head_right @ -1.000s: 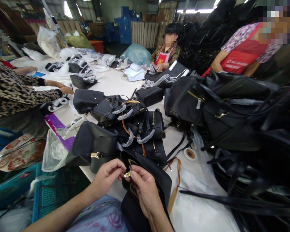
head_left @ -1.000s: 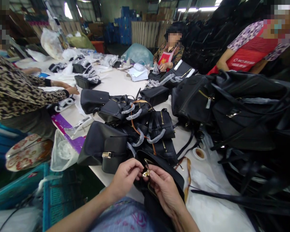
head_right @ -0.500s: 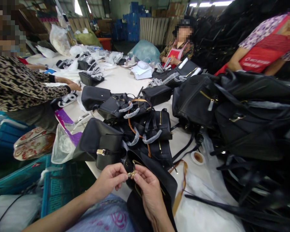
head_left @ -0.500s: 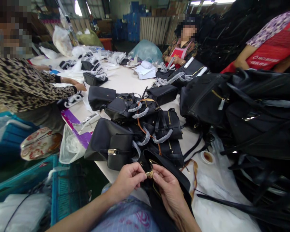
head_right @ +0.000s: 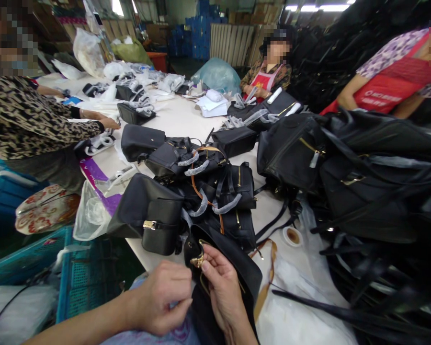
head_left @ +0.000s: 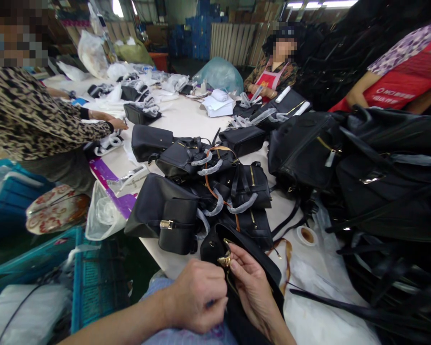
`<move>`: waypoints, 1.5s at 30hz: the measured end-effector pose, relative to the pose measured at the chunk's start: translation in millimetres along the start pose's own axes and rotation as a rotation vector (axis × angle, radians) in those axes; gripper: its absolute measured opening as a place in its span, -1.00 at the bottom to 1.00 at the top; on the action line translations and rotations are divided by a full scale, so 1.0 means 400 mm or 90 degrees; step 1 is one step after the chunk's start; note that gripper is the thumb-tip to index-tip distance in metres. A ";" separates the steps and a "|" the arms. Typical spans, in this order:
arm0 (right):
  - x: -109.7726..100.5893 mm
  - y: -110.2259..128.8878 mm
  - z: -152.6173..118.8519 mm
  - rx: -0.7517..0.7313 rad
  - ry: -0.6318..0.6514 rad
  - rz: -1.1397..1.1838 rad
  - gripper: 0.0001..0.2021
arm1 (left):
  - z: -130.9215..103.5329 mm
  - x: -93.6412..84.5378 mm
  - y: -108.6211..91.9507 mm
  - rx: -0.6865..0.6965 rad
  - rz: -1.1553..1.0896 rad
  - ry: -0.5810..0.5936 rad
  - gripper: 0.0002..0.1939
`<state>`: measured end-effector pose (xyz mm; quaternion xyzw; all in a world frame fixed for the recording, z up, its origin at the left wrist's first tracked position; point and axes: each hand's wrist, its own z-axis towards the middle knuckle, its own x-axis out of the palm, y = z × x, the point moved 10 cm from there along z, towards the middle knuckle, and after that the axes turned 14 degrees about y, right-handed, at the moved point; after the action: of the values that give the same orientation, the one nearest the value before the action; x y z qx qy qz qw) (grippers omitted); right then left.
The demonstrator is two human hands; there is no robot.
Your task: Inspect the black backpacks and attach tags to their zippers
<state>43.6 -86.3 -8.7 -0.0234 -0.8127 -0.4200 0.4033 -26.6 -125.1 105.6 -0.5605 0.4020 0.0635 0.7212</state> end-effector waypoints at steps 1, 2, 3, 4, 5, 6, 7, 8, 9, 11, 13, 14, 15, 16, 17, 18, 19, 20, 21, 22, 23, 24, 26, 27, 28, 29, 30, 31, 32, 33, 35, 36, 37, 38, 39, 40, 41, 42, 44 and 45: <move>-0.004 -0.002 -0.003 0.005 0.002 0.011 -0.54 | -0.004 0.003 0.003 -0.005 -0.047 0.023 -0.67; -0.007 -0.005 -0.006 0.011 0.006 0.019 -0.53 | -0.009 0.001 0.021 -0.037 -0.103 0.026 -0.64; -0.010 -0.007 -0.009 0.016 0.009 0.024 -0.53 | -0.017 -0.002 0.052 -0.090 -0.173 0.009 -0.65; -0.013 -0.008 -0.012 0.018 0.010 0.025 -0.54 | -0.027 0.001 0.092 -0.156 -0.260 -0.014 -0.70; -0.016 -0.010 -0.014 0.019 0.011 0.024 -0.55 | -0.039 0.013 0.132 -0.225 -0.359 -0.036 -0.80; -0.020 -0.012 -0.016 0.019 0.011 0.019 -0.56 | -0.049 0.039 0.164 -0.285 -0.466 -0.042 -0.92; -0.023 -0.015 -0.018 0.017 0.012 0.013 -0.58 | -0.054 0.072 0.184 -0.326 -0.572 -0.031 -0.91; -0.027 -0.019 -0.020 0.015 0.013 0.004 -0.60 | -0.053 0.104 0.191 -0.345 -0.665 -0.015 -0.80; -0.030 -0.023 -0.022 0.012 0.016 -0.006 -0.62 | -0.049 0.126 0.191 -0.346 -0.732 -0.006 -0.74; -0.037 -0.033 -0.025 0.008 0.024 -0.034 -0.65 | -0.040 0.142 0.191 -0.331 -0.794 -0.028 -0.74; -0.044 -0.042 -0.027 0.006 0.028 -0.064 -0.65 | -0.040 0.141 0.202 -0.336 -0.809 -0.082 -0.76; -0.048 -0.044 -0.028 0.005 0.027 -0.076 -0.65 | -0.041 0.140 0.207 -0.344 -0.810 -0.103 -0.77; -0.050 -0.046 -0.028 0.003 0.026 -0.084 -0.65 | -0.041 0.140 0.212 -0.350 -0.810 -0.117 -0.78; -0.052 -0.046 -0.027 0.001 0.024 -0.089 -0.66 | -0.041 0.140 0.216 -0.353 -0.809 -0.129 -0.80; -0.052 -0.045 -0.026 -0.001 0.022 -0.090 -0.66 | -0.040 0.139 0.219 -0.353 -0.807 -0.140 -0.81; -0.051 -0.043 -0.025 -0.004 0.022 -0.090 -0.66 | -0.039 0.139 0.221 -0.351 -0.805 -0.147 -0.83; -0.050 -0.041 -0.023 -0.005 0.022 -0.088 -0.67 | -0.038 0.139 0.223 -0.347 -0.804 -0.151 -0.84; -0.049 -0.039 -0.022 -0.006 0.020 -0.085 -0.66 | -0.037 0.139 0.224 -0.342 -0.804 -0.155 -0.84; -0.050 -0.038 -0.021 -0.005 0.016 -0.080 -0.66 | -0.037 0.139 0.225 -0.337 -0.803 -0.158 -0.85; -0.050 -0.037 -0.020 -0.004 0.011 -0.074 -0.65 | -0.037 0.138 0.225 -0.334 -0.800 -0.160 -0.85; -0.050 -0.037 -0.019 0.000 0.010 -0.068 -0.65 | -0.037 0.137 0.226 -0.330 -0.797 -0.162 -0.86; -0.049 -0.037 -0.018 0.005 0.012 -0.061 -0.65 | -0.037 0.136 0.226 -0.325 -0.796 -0.163 -0.88; -0.046 -0.039 -0.015 0.014 0.019 -0.045 -0.66 | -0.033 0.134 0.221 -0.310 -0.807 -0.153 -0.89; -0.044 -0.040 -0.013 0.017 0.021 -0.034 -0.65 | -0.031 0.133 0.217 -0.302 -0.814 -0.143 -0.88; -0.045 -0.040 -0.012 0.017 0.018 -0.022 -0.63 | -0.028 0.132 0.213 -0.295 -0.817 -0.132 -0.86; -0.047 -0.039 -0.011 0.016 0.010 -0.011 -0.60 | -0.026 0.128 0.209 -0.290 -0.808 -0.124 -0.84; -0.049 -0.038 -0.011 0.014 -0.001 -0.001 -0.57 | -0.024 0.120 0.205 -0.286 -0.783 -0.119 -0.82; -0.051 -0.036 -0.010 0.011 -0.011 0.006 -0.55 | -0.022 0.107 0.202 -0.281 -0.734 -0.115 -0.81; -0.052 -0.034 -0.009 0.010 -0.021 0.011 -0.54 | -0.018 0.090 0.196 -0.268 -0.664 -0.110 -0.82; -0.052 -0.033 -0.008 0.011 -0.027 0.016 -0.54 | -0.012 0.069 0.186 -0.247 -0.574 -0.102 -0.82; -0.050 -0.034 -0.005 0.023 -0.031 0.030 -0.55 | 0.005 0.029 0.158 -0.192 -0.377 -0.082 -0.81; -0.048 -0.036 -0.003 0.031 -0.031 0.044 -0.55 | 0.012 0.014 0.148 -0.171 -0.292 -0.076 -0.80; -0.047 -0.040 -0.001 0.042 -0.029 0.060 -0.56 | 0.018 0.001 0.141 -0.155 -0.226 -0.075 -0.79; -0.046 -0.046 0.001 0.057 -0.026 0.078 -0.56 | 0.024 -0.009 0.137 -0.139 -0.180 -0.074 -0.78; -0.045 -0.052 0.003 0.071 -0.022 0.095 -0.58 | 0.031 -0.016 0.134 -0.122 -0.151 -0.069 -0.77; -0.045 -0.057 0.005 0.083 -0.018 0.109 -0.59 | 0.039 -0.019 0.130 -0.100 -0.135 -0.058 -0.77; -0.047 -0.062 0.007 0.092 -0.015 0.120 -0.60 | 0.049 -0.019 0.124 -0.073 -0.128 -0.041 -0.76; -0.050 -0.065 0.008 0.097 -0.013 0.128 -0.62 | 0.057 -0.017 0.118 -0.044 -0.131 -0.021 -0.75; -0.057 -0.068 0.010 0.093 -0.015 0.145 -0.66 | 0.069 -0.017 0.115 -0.016 -0.154 0.002 -0.77; -0.061 -0.068 0.010 0.089 -0.018 0.157 -0.67 | 0.073 -0.018 0.118 -0.013 -0.163 0.006 -0.78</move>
<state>47.1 -93.9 -44.5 -0.1005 -0.8365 -0.3093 0.4411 -42.1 -80.5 75.9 -0.6151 0.3300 -0.0278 0.7155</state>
